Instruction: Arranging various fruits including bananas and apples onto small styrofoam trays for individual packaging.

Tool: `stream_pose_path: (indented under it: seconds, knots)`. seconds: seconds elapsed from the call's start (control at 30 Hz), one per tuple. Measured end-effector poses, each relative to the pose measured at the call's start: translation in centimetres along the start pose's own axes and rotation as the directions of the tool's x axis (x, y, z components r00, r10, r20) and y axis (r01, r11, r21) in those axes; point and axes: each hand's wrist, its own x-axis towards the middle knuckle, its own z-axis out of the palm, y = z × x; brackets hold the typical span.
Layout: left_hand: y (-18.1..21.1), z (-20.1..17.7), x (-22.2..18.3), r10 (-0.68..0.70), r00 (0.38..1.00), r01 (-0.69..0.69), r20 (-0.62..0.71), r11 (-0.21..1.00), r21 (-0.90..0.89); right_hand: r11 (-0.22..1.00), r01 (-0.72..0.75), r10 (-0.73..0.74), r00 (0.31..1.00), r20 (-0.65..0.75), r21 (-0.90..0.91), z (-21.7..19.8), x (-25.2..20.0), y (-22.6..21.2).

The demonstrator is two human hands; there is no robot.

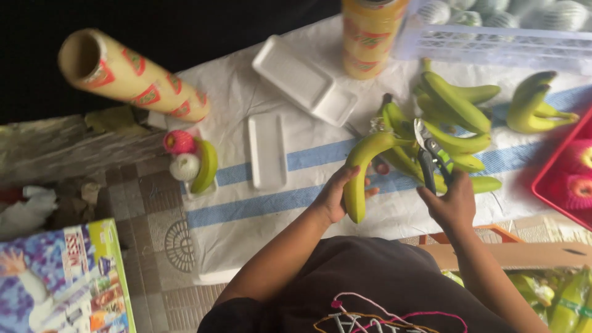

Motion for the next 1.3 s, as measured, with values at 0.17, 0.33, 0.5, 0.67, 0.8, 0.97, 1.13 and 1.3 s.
stream_pose_path:
  seconds: [0.17,0.33,0.5,0.67,0.8,0.97,1.13,1.3]
  knots:
    - [2.7,-5.1,-2.6,0.081,0.996,-0.082,-0.039,0.996,-0.027,0.946,0.172,-0.232,0.952,-0.200,-0.276,4.9,2.5,0.5]
    - [5.7,-10.0,-2.5,0.053,0.951,-0.123,-0.306,0.969,-0.214,0.771,0.274,-0.507,0.810,-0.294,-0.575,6.5,3.3,0.7]
    - [9.8,-12.4,-1.6,0.223,0.866,-0.195,-0.447,0.975,0.108,0.899,0.066,-0.133,0.983,-0.128,-0.433,4.2,2.4,-2.4]
    - [10.6,-20.8,3.6,0.323,0.815,-0.077,-0.481,0.883,0.463,0.887,0.045,-0.165,0.960,-0.224,-0.460,5.6,2.8,-0.3]
    - [12.7,-18.9,3.2,0.354,0.796,0.117,-0.491,0.706,0.699,0.872,0.266,-0.421,0.836,-0.351,-0.412,3.5,1.1,-0.8]
    - [13.4,-17.0,3.0,0.336,0.825,0.261,-0.455,0.488,0.833,0.964,0.055,-0.227,0.680,-0.697,-0.261,-3.0,4.3,8.5]
    - [12.9,-18.7,4.0,0.446,0.848,0.223,-0.287,0.190,0.956,0.980,-0.186,0.062,0.617,-0.784,-0.069,-10.6,6.6,18.8]
    - [12.5,-17.8,3.9,0.534,0.745,0.349,-0.399,0.198,0.916,0.849,0.062,0.415,0.537,-0.735,0.525,-15.7,7.9,27.4]
